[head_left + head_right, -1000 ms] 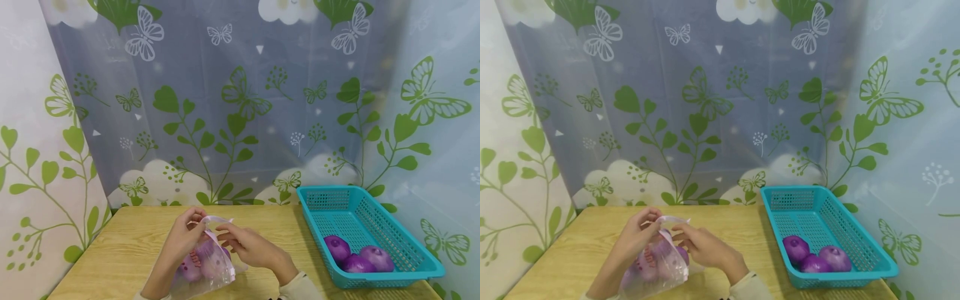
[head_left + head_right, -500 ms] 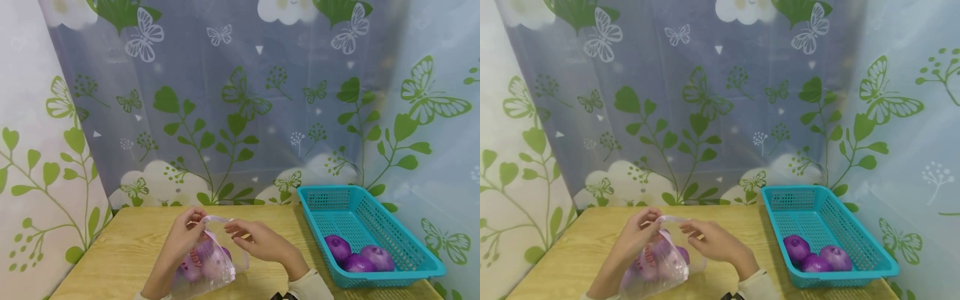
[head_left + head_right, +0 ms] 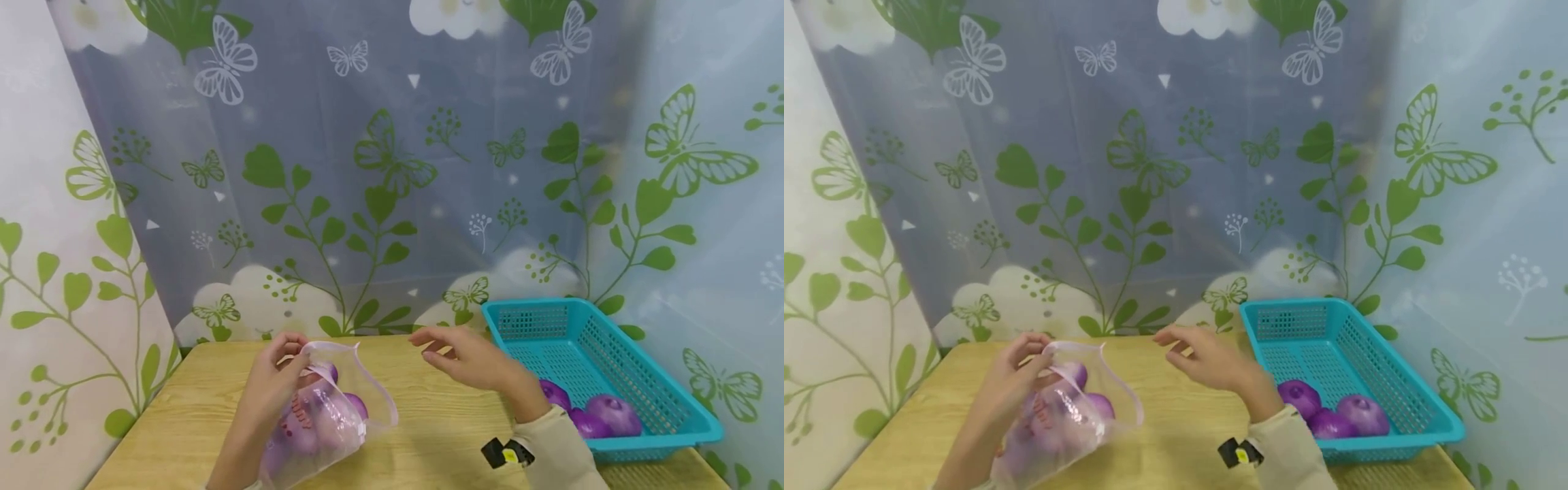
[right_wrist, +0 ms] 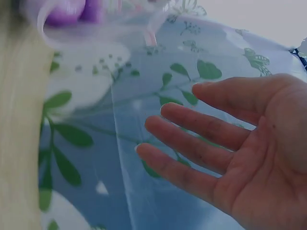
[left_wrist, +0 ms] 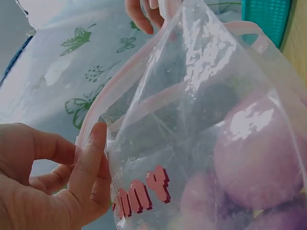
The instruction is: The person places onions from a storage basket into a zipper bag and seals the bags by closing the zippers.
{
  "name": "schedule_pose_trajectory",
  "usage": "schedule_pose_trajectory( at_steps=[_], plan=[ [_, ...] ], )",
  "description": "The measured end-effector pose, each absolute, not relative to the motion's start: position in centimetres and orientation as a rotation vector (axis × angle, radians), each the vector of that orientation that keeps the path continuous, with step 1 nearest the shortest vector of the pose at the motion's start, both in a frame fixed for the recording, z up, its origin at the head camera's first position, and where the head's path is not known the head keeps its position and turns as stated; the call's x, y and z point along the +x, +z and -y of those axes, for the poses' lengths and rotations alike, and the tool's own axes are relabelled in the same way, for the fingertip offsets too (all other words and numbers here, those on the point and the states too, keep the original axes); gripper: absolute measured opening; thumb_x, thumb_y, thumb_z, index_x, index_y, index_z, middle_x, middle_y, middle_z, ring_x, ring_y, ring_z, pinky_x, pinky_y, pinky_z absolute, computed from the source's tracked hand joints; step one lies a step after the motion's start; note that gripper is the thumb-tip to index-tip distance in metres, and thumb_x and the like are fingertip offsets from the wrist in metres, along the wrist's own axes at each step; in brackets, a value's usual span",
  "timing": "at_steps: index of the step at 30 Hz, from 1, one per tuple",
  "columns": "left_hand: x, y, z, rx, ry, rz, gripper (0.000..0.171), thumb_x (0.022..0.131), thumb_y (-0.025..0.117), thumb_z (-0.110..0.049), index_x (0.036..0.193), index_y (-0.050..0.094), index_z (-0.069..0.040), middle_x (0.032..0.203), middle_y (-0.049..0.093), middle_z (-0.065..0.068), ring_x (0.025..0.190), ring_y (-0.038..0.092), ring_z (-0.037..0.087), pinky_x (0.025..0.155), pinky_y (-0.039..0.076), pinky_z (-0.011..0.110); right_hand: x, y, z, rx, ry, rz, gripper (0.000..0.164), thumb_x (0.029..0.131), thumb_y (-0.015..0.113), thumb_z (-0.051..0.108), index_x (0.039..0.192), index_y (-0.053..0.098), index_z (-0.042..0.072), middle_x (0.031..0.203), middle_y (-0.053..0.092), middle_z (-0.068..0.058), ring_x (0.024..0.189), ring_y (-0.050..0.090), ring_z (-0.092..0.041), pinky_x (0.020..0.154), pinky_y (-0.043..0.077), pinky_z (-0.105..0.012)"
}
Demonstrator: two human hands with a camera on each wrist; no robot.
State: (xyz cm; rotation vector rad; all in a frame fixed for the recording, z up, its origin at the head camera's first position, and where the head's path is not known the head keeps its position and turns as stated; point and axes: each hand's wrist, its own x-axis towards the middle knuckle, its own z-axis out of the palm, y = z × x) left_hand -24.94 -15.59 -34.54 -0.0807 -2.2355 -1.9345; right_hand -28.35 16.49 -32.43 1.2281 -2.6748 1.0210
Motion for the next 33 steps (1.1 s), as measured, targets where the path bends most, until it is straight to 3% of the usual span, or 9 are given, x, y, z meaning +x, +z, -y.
schedule_pose_trajectory(
  at_steps=[8, 22, 30, 33],
  plan=[
    [-24.9, -34.4, 15.6, -0.094, -1.951, 2.235, 0.015, 0.105, 0.052, -0.002, 0.118, 0.055, 0.004, 0.110, 0.057, 0.016, 0.092, 0.071, 0.022, 0.081, 0.068, 0.028, -29.8, -29.8, -20.8, 1.173, 0.760, 2.844, 0.032, 0.105, 0.058, 0.011, 0.136, 0.060, 0.006, 0.134, 0.066, -0.017, 0.115, 0.070, -0.031, 0.092, 0.065, -0.037],
    [-25.0, -34.6, 15.6, -0.087, -1.939, 2.243, 0.014, 0.103, 0.052, 0.000, 0.117, 0.056, 0.003, 0.113, 0.056, 0.017, 0.091, 0.071, 0.018, 0.079, 0.067, 0.026, -31.7, -28.4, -26.3, 1.039, 0.611, 3.144, 0.033, 0.099, 0.069, 0.017, 0.130, 0.064, 0.008, 0.126, 0.067, -0.011, 0.112, 0.069, -0.030, 0.091, 0.063, -0.039],
    [-24.9, -34.5, 15.5, -0.099, -1.945, 2.239, 0.014, 0.103, 0.053, -0.001, 0.117, 0.056, 0.002, 0.109, 0.055, 0.014, 0.085, 0.068, 0.017, 0.078, 0.067, 0.027, -33.1, -29.8, -29.1, 0.841, 0.641, 3.335, 0.031, 0.096, 0.073, 0.014, 0.125, 0.066, 0.006, 0.122, 0.069, -0.016, 0.104, 0.071, -0.026, 0.070, 0.065, -0.035],
    [-24.9, -34.6, 15.5, -0.108, -1.954, 2.232, 0.014, 0.104, 0.052, 0.000, 0.117, 0.056, 0.003, 0.110, 0.055, 0.016, 0.085, 0.068, 0.017, 0.079, 0.067, 0.027, -33.9, -30.8, -30.5, 0.753, 0.676, 3.400, 0.030, 0.095, 0.072, 0.011, 0.124, 0.066, 0.006, 0.122, 0.069, -0.017, 0.104, 0.070, -0.026, 0.071, 0.067, -0.037]
  ],
)
